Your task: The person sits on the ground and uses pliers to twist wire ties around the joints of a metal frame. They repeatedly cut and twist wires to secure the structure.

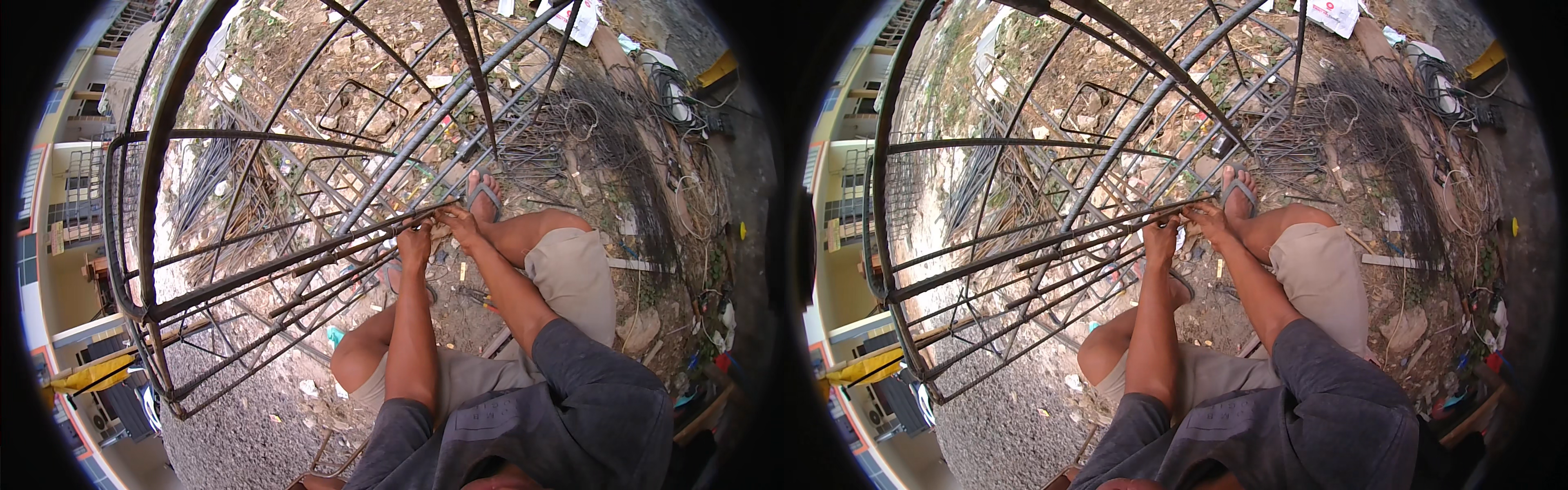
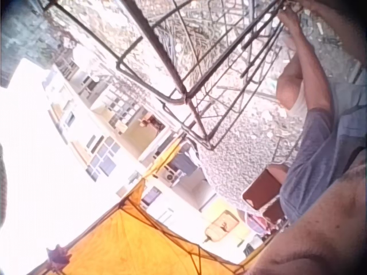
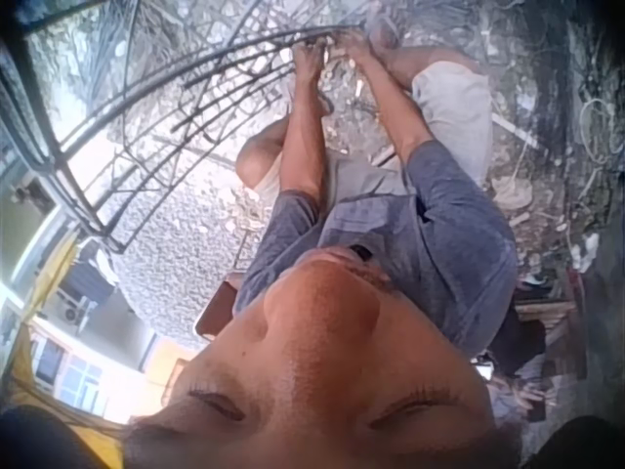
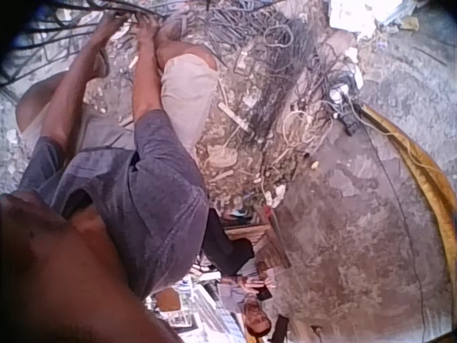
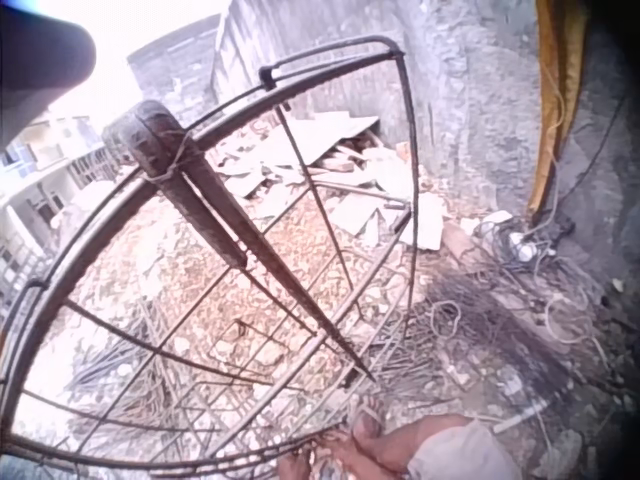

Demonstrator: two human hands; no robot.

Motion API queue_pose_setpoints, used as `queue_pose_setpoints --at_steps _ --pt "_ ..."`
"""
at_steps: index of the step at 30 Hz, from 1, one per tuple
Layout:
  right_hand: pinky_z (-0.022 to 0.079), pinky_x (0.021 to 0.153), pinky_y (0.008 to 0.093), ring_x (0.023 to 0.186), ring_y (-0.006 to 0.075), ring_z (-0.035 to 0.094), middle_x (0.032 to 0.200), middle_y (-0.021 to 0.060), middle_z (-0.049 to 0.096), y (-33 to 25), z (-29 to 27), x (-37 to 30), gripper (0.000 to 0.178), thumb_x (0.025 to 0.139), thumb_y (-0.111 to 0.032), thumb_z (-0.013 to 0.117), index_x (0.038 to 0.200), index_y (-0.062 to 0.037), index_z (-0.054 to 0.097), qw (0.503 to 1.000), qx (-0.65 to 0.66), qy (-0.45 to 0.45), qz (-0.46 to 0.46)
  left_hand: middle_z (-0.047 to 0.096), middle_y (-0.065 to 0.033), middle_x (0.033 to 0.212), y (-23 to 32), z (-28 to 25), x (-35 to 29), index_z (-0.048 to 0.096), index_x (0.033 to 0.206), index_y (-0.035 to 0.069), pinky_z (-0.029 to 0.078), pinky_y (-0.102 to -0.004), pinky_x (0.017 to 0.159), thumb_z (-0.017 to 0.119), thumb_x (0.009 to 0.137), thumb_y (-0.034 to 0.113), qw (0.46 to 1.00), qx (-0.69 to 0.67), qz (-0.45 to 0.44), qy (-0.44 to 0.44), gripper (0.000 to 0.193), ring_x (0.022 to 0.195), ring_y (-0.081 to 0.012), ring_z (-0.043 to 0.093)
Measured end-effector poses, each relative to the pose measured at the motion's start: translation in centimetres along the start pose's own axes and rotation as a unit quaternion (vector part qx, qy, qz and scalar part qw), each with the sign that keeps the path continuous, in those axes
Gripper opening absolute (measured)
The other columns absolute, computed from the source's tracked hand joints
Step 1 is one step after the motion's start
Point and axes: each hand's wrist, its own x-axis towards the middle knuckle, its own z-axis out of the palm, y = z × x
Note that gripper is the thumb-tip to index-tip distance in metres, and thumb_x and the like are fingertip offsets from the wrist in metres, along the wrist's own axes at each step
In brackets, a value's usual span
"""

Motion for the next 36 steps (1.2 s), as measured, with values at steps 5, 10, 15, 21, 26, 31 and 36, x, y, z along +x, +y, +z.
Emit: queue_pose_setpoints --at_steps 5,10,15,21,26,31,36 --pt "0.048 0.086 0.0307 0.101 0.0142 0.059 0.108 0.0008 0.063 -0.6 -0.4 0.0 0.034 0.084 -0.032 0.080 0.106 -0.0059 0.073 0.998 0.049 -0.029 0.021 0.063 -0.0036 0.074 -0.2 0.2 0.6 0.067 0.091 -0.001 0.044 -0.0281 0.057 0.066 0.083 0.004 0.999 -0.011 0.028 -0.027 0.009 0.064 -0.0125 0.057" --pt "0.057 0.064 0.0299 0.085 0.0181 0.067 0.099 0.0079 0.069 -0.8 0.1 -0.3 0.045 0.080 -0.033 0.084 0.109 -0.0010 0.070 0.999 0.029 -0.025 0.000 0.065 -0.0059 0.079 -1.1 -0.2 1.1 0.067 0.091 -0.001 0.046 -0.0299 0.062 0.065 0.084 0.004 0.997 0.053 0.035 -0.034 0.010 0.071 -0.0134 0.060" --pt "0.055 0.079 0.0312 0.095 0.0171 0.065 0.103 0.0077 0.069 1.0 -1.1 1.5 0.047 0.079 -0.034 0.085 0.109 -0.0012 0.071 0.999 0.037 -0.028 -0.005 0.068 -0.0122 0.082 0.7 0.2 0.6 0.068 0.094 -0.001 0.049 -0.0352 0.069 0.064 0.084 0.005 0.986 0.105 0.127 -0.033 0.013 0.075 -0.0201 0.063" --pt "0.046 0.085 0.0287 0.098 0.0124 0.060 0.107 0.0022 0.067 0.7 -0.9 0.9 0.034 0.085 -0.030 0.079 0.109 -0.0066 0.071 0.998 0.041 -0.033 0.024 0.068 -0.0132 0.082 1.7 0.1 -0.1 0.068 0.096 -0.001 0.050 -0.0390 0.076 0.065 0.081 0.005 0.991 0.105 0.078 -0.021 0.017 0.080 -0.0256 0.064" --pt "0.043 0.090 0.0305 0.104 0.0140 0.058 0.108 0.0016 0.067 0.3 -1.0 0.2 0.038 0.085 -0.032 0.079 0.111 -0.0064 0.071 0.999 0.031 -0.021 0.025 0.065 -0.0096 0.078 1.7 0.1 -0.4 0.067 0.098 -0.001 0.049 -0.0339 0.060 0.067 0.085 0.004 0.989 0.085 0.119 -0.021 0.014 0.065 -0.0177 0.061" --pt "0.042 0.092 0.0316 0.105 0.0148 0.057 0.109 0.0016 0.066 0.6 -0.6 0.4 0.040 0.084 -0.034 0.080 0.112 -0.0070 0.071 0.999 0.028 -0.030 0.023 0.066 -0.0077 0.078 0.8 -0.8 -0.1 0.069 0.104 -0.001 0.045 -0.0284 0.049 0.068 0.091 0.009 0.978 0.102 0.176 -0.038 0.016 0.055 -0.0127 0.057" --pt "0.052 0.077 0.0305 0.092 0.0176 0.064 0.101 0.0081 0.070 -1.1 -0.5 -1.0 0.046 0.080 -0.036 0.083 0.113 -0.0060 0.071 0.999 0.037 -0.014 0.028 0.067 -0.0074 0.080 5.6 -0.9 -1.9 0.069 0.103 -0.002 0.047 -0.0276 0.049 0.065 0.097 0.021 0.994 0.000 0.053 -0.097 0.024 0.063 -0.0151 0.066"
